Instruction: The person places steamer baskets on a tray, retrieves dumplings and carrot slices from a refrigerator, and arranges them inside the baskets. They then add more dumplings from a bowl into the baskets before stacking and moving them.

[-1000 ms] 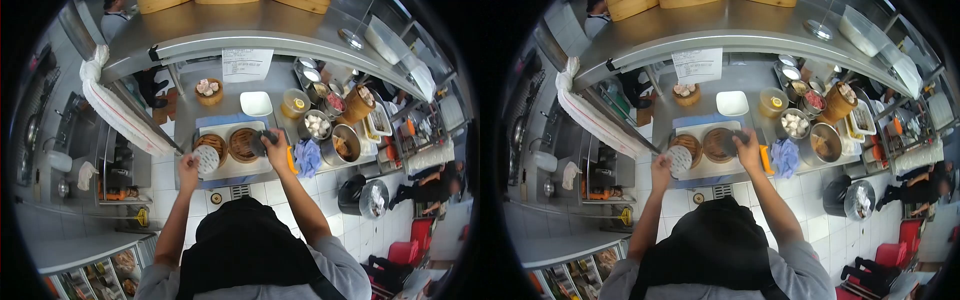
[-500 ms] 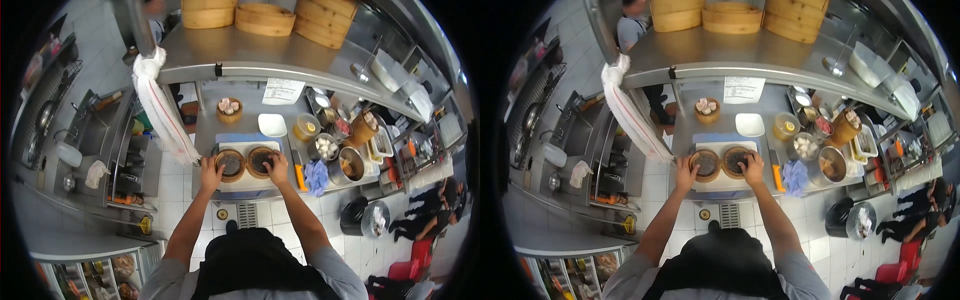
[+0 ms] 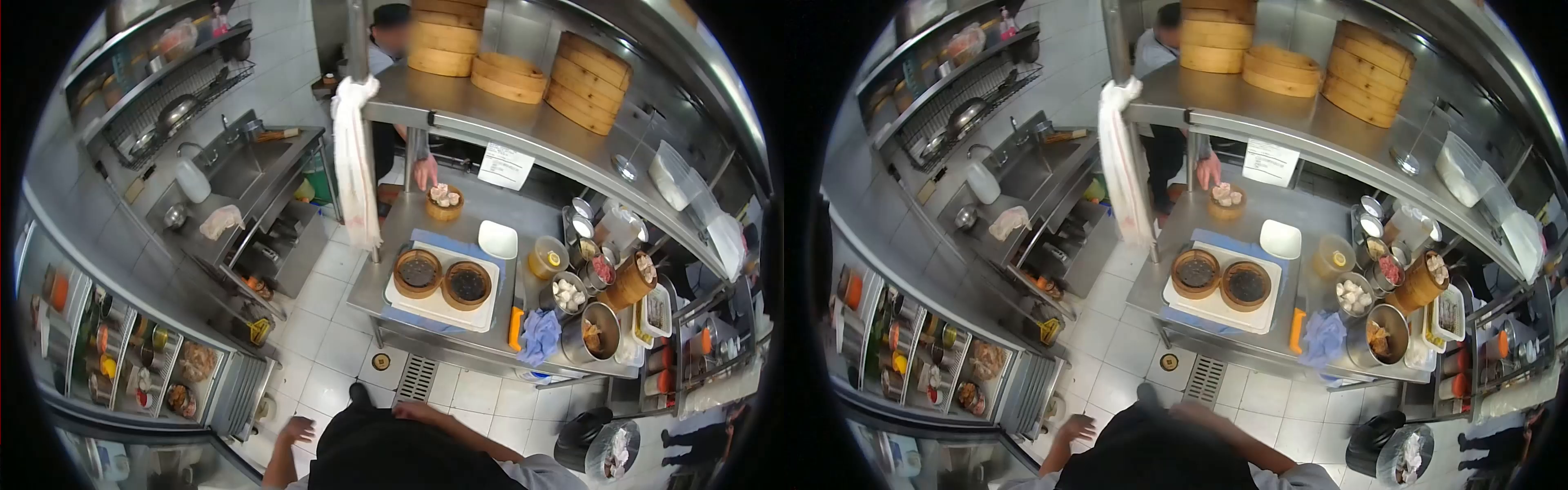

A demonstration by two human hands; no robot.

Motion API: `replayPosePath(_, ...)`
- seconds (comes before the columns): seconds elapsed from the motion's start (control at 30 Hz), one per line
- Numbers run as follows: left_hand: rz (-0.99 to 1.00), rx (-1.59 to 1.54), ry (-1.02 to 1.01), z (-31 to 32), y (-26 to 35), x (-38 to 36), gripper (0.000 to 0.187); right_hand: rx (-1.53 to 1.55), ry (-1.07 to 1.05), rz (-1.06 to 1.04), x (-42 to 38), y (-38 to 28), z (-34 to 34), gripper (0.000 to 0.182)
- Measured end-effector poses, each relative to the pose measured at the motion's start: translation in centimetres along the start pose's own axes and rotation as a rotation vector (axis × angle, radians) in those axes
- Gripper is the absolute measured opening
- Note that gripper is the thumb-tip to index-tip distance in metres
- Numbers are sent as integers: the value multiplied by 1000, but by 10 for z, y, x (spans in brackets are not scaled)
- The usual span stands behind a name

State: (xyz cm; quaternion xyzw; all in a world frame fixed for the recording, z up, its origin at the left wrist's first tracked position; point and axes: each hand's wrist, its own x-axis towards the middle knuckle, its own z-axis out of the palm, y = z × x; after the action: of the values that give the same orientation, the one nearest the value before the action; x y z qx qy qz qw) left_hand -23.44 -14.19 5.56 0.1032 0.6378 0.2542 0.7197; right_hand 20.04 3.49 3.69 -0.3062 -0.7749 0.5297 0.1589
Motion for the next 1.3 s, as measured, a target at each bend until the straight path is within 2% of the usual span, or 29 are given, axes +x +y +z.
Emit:
replayPosePath(0.03,660,384,47,-59,-38,30,25,332,-77,306,-8,14,25,24)
replayPosePath(0.07,774,416,532,-66,-19,0,14,318,-111,299,-10,-8,15,24)
replayPosePath(0.1,712,487,674,-74,33,-42,10,114,-205,156,-12,-62,-15,25)
replayPosePath(0.13,902,-116,693,-105,60,-57,10,-90,-306,1,-10,-97,-36,25)
replayPosePath(0.17,1125,32,1192,-61,132,-135,17,-139,-309,3,-6,-77,-35,27)
replayPosePath(0.2,1335,-140,1117,-82,168,-176,29,-434,-437,8,6,-55,-40,25)
replayPosePath(0.23,1297,-68,1429,-71,203,-239,41,-488,-515,5,16,-69,-55,25)
replayPosePath(0.27,1582,-159,1436,-81,233,-283,45,-627,-506,-170,23,-44,-61,28)
replayPosePath(0.3,1476,44,1754,-69,256,-342,44,-596,-519,-82,34,-24,-70,38)
replayPosePath(0.33,1572,206,1955,-77,277,-389,42,-604,-471,-7,50,-38,-76,36)
replayPosePath(0.37,1744,151,2030,-90,293,-424,39,-610,-408,76,63,-59,-82,33)
replayPosePath(0.4,1811,186,2143,-90,307,-463,38,-617,-419,45,85,-65,-77,33)
replayPosePath(0.47,1936,278,2317,-109,330,-531,37,-487,-328,214,123,-73,-60,36)
replayPosePath(0.5,1989,335,2384,-125,340,-558,36,-483,-336,194,142,-92,-44,36)
replayPosePath(0.53,1993,348,2401,-139,350,-584,36,-442,-308,160,161,-122,-26,36)
replayPosePath(0.57,1916,419,2425,-155,357,-609,36,-403,-280,129,178,-141,-11,36)
replayPosePath(0.63,1837,495,2440,-189,375,-654,37,-411,-300,65,214,-131,32,35)
replayPosePath(0.7,1436,542,2489,-226,393,-692,36,-428,-320,-39,229,-171,82,33)
replayPosePath(0.73,1432,554,2479,-241,398,-704,36,-420,-323,-30,230,-181,103,33)
replayPosePath(0.8,1418,760,2484,-258,408,-722,35,-318,-497,-6,236,-197,139,36)
replayPosePath(0.83,1415,768,2477,-266,409,-724,35,-294,-573,41,236,-199,154,37)
replayPosePath(0.9,1679,690,2202,-253,401,-707,35,-259,-639,70,231,-195,177,37)
replayPosePath(0.97,1696,725,2209,-251,386,-681,30,-211,-661,45,224,-174,190,37)
replayPosePath(1.03,1826,1003,2195,-250,366,-659,27,-169,-680,6,226,-168,189,37)
replayPosePath(1.1,1792,877,2200,-241,342,-636,22,-226,-596,72,224,-192,177,36)
replayPosePath(1.13,1875,866,2168,-245,330,-629,20,-220,-593,63,226,-202,172,36)
replayPosePath(1.17,1966,858,2133,-251,320,-625,18,-339,-614,122,233,-210,166,37)
replayPosePath(1.27,2088,694,2217,-270,293,-625,11,-512,-626,193,259,-231,166,40)
replayPosePath(1.3,2180,650,2183,-277,287,-631,11,-572,-628,220,261,-232,164,42)
